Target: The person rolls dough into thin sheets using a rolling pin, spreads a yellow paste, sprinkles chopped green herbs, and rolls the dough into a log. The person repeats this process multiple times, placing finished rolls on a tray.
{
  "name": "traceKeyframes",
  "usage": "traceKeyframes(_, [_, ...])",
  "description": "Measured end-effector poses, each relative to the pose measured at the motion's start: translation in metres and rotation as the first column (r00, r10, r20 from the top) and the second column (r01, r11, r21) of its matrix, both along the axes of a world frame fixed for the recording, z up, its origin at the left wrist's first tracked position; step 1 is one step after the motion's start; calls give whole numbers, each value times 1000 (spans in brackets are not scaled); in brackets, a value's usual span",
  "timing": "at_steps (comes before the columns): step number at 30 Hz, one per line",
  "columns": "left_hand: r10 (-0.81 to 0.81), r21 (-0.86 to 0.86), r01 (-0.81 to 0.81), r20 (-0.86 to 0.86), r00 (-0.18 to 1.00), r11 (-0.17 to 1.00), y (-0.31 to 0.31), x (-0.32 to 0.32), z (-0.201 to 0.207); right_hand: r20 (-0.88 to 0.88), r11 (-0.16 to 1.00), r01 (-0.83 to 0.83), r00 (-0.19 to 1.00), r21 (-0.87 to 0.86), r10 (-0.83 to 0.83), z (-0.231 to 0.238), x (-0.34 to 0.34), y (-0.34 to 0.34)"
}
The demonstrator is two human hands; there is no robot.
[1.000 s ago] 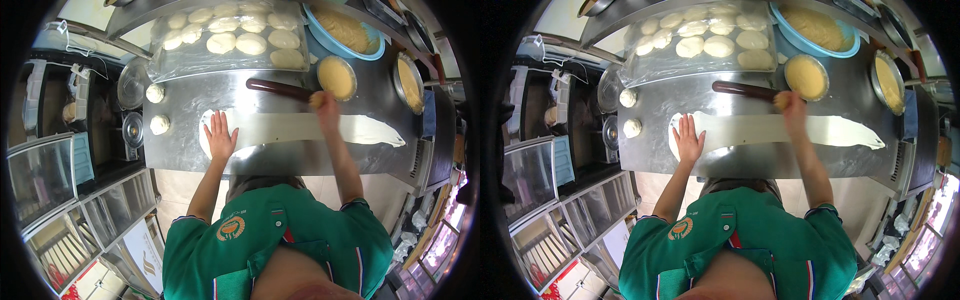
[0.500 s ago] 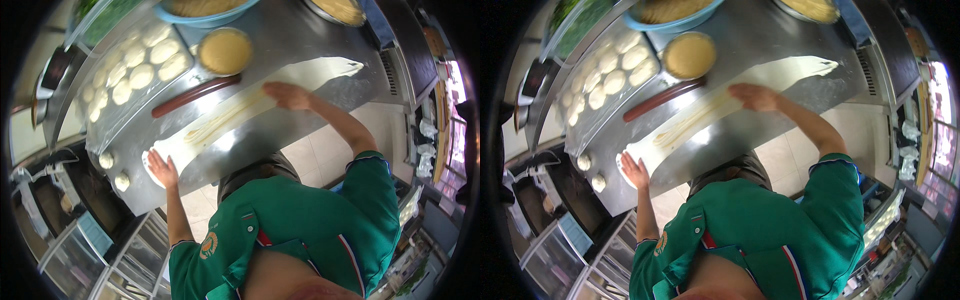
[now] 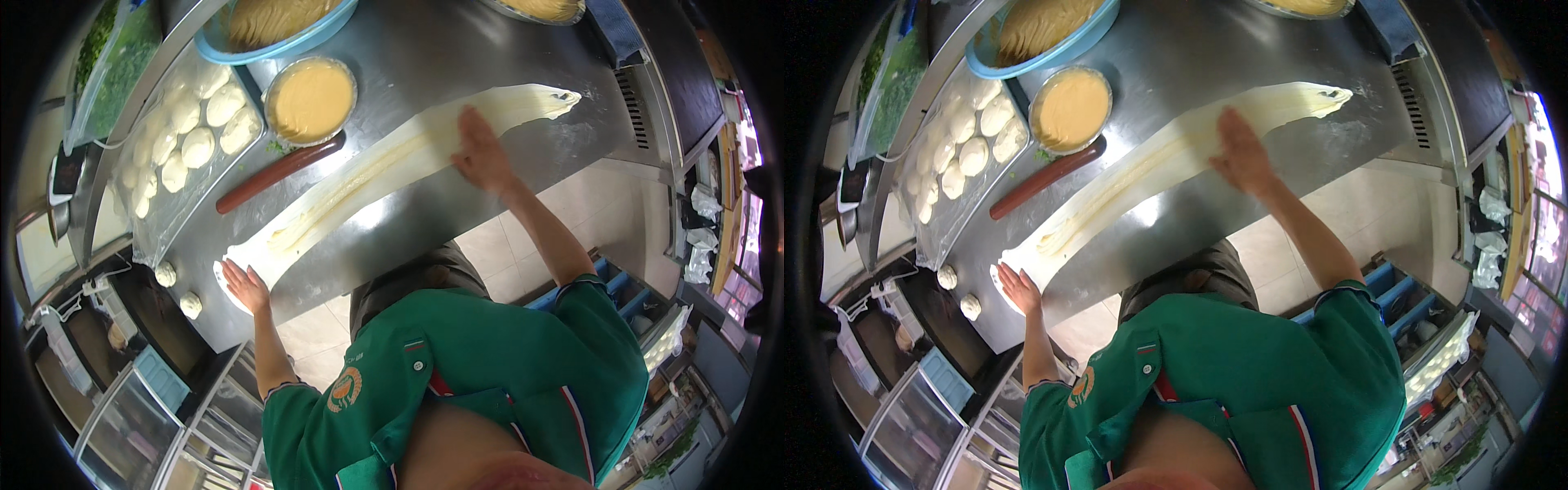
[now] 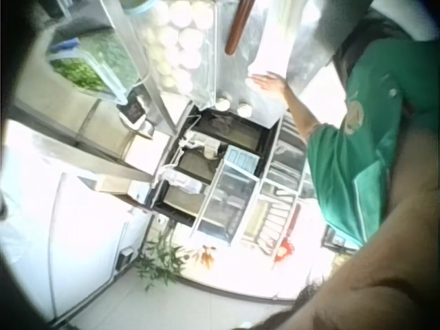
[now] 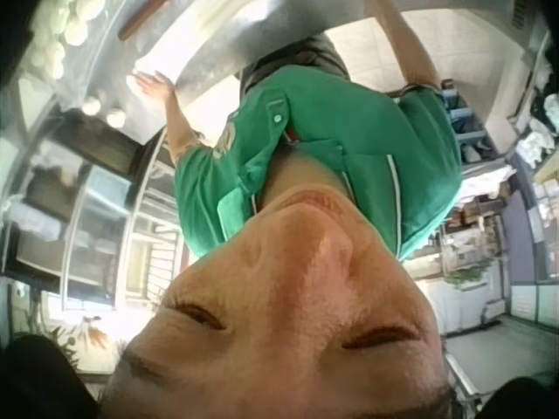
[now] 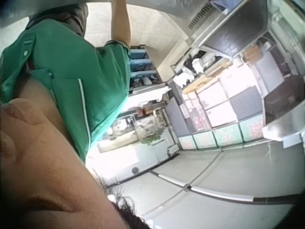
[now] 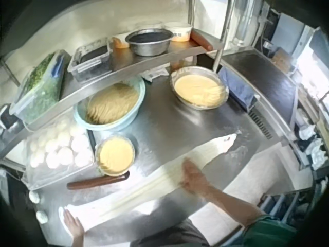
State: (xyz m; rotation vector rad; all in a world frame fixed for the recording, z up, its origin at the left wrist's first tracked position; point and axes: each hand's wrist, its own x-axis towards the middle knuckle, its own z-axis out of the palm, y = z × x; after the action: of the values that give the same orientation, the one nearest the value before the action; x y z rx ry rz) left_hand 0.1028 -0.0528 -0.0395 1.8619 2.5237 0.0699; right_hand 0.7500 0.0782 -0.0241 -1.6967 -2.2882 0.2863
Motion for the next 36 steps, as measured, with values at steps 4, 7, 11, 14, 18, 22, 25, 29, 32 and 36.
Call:
traceKeyframes(4, [-11,-7,11,4,1000,1000,8,-3,-8,-33,984,-126,992,-126,123,11,-11,8])
traceKeyframes(7, [12,17,-13,45,999,1000,3,-2,-9,167,995,95,981,7,-95,-2,19,17])
traceKeyframes(11, [50,34,-55,124,991,998,10,12,-1,59,973,222,972,57,-226,-20,-58,7])
traceKeyframes(14, [49,58,-57,138,989,997,6,13,1,8,996,91,996,-22,-91,-11,-181,-15])
traceKeyframes(18, [32,79,-45,156,987,996,7,15,5,-278,989,-133,954,-66,110,-1,-335,-56])
traceKeyframes(22, [1,116,-22,172,985,993,6,12,7,-264,914,-400,890,-65,371,16,-429,-74])
traceKeyframes(25, [-16,116,-6,188,982,993,7,10,8,-260,735,-677,707,19,658,5,-438,-73])
traceKeyframes(29, [19,99,-41,215,976,994,-3,5,8,-338,796,-600,769,-85,543,-11,-348,-47])
traceKeyframes(32, [5,88,-23,192,981,996,2,6,10,-4,969,-224,974,-107,225,-9,-235,-30])
traceKeyframes(36, [35,67,-50,220,975,996,2,10,18,40,972,-71,997,224,63,38,-198,8])
